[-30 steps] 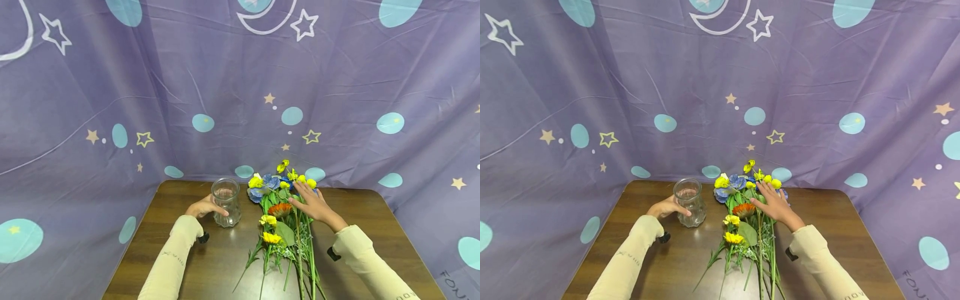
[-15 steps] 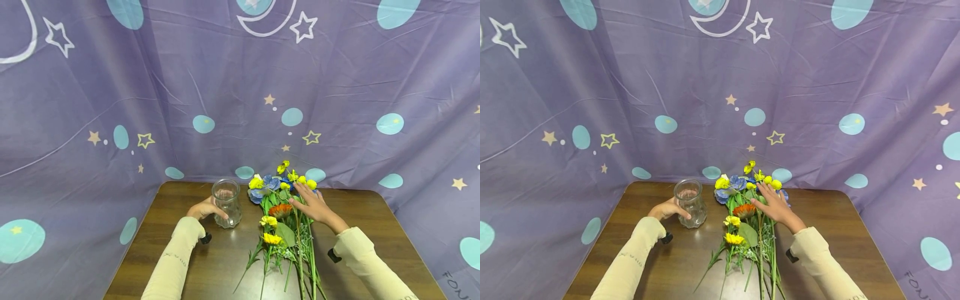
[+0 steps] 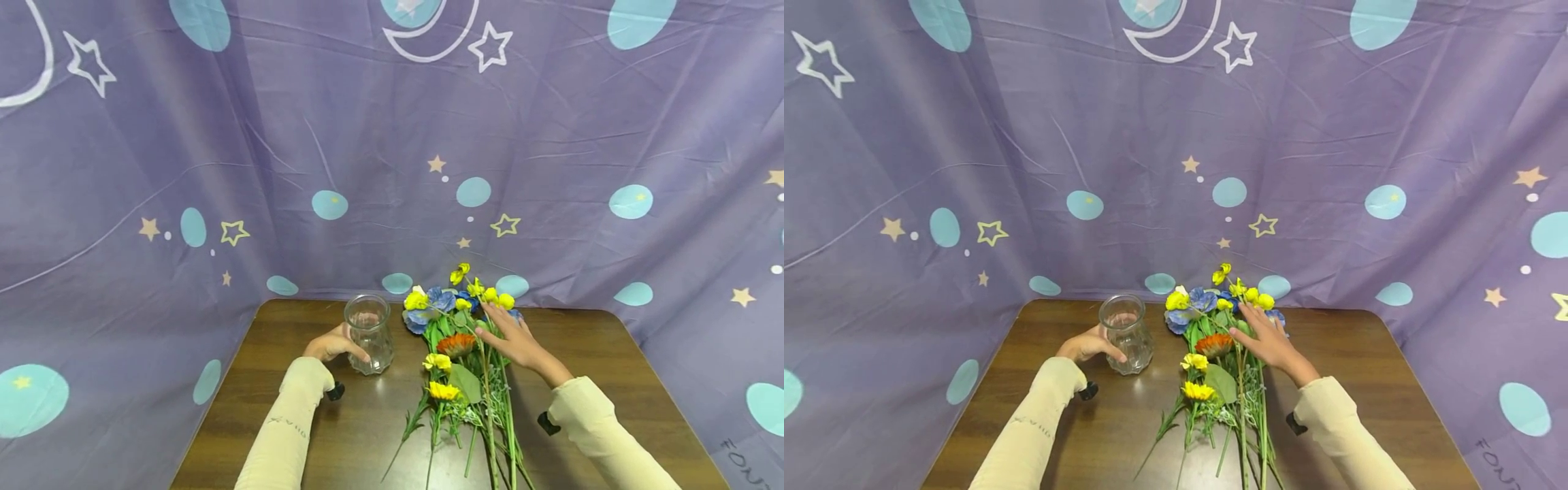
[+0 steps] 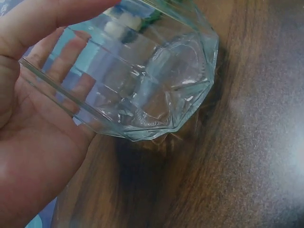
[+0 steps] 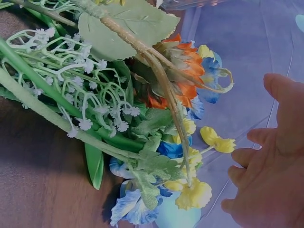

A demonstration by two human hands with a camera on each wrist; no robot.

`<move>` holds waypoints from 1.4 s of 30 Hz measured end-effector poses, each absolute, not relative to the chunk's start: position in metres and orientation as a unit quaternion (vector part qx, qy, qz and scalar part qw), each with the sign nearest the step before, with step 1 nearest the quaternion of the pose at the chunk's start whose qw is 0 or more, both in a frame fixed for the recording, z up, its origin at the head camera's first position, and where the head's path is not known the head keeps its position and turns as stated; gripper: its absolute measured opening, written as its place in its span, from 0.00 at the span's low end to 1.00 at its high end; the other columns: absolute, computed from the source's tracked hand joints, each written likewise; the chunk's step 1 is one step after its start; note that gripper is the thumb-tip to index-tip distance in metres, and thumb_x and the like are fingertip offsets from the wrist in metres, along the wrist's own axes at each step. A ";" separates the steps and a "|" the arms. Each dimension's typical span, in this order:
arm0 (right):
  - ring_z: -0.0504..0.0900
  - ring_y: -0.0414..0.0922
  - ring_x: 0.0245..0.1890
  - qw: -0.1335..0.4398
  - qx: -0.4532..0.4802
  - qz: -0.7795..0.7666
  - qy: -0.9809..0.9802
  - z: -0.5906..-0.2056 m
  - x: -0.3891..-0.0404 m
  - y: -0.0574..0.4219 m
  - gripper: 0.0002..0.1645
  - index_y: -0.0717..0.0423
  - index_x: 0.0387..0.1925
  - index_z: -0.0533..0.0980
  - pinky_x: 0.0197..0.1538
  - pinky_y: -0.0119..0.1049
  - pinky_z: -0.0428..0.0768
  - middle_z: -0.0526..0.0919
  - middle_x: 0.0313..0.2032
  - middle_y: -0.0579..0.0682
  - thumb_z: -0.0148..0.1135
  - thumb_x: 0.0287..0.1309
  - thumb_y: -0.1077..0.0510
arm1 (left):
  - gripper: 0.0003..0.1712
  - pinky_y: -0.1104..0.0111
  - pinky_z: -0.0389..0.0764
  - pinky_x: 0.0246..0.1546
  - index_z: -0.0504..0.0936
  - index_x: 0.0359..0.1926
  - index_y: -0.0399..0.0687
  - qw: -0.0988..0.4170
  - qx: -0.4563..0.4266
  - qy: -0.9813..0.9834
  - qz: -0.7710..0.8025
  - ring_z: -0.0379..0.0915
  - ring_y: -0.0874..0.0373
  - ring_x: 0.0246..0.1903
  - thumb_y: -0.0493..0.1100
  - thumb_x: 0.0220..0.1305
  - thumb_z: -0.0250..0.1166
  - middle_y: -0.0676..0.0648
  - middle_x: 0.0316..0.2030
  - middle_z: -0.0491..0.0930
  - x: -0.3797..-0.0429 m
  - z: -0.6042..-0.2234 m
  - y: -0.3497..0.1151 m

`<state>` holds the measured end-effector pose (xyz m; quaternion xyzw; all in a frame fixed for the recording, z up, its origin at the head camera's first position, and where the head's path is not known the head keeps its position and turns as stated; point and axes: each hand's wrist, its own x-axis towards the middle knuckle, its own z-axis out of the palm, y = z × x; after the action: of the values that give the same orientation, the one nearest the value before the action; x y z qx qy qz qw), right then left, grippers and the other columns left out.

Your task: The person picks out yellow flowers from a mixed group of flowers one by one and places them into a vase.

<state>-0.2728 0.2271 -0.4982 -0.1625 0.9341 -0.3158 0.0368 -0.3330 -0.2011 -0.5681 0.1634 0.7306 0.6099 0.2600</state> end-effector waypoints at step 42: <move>0.89 0.55 0.32 0.249 0.007 -0.437 0.864 -0.491 -0.250 0.233 0.16 0.67 0.37 0.86 0.41 0.50 0.89 0.89 0.31 0.62 0.74 0.56 0.55 | 0.57 0.44 0.64 0.73 0.58 0.74 0.38 0.276 0.156 0.724 0.612 0.66 0.35 0.68 0.28 0.43 0.75 0.32 0.69 0.69 -0.335 -0.575 -0.203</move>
<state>-0.2502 0.2330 -0.4911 0.0070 0.8644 -0.4368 0.2488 -0.3345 -0.2032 -0.5746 0.1564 0.7241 0.6122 0.2764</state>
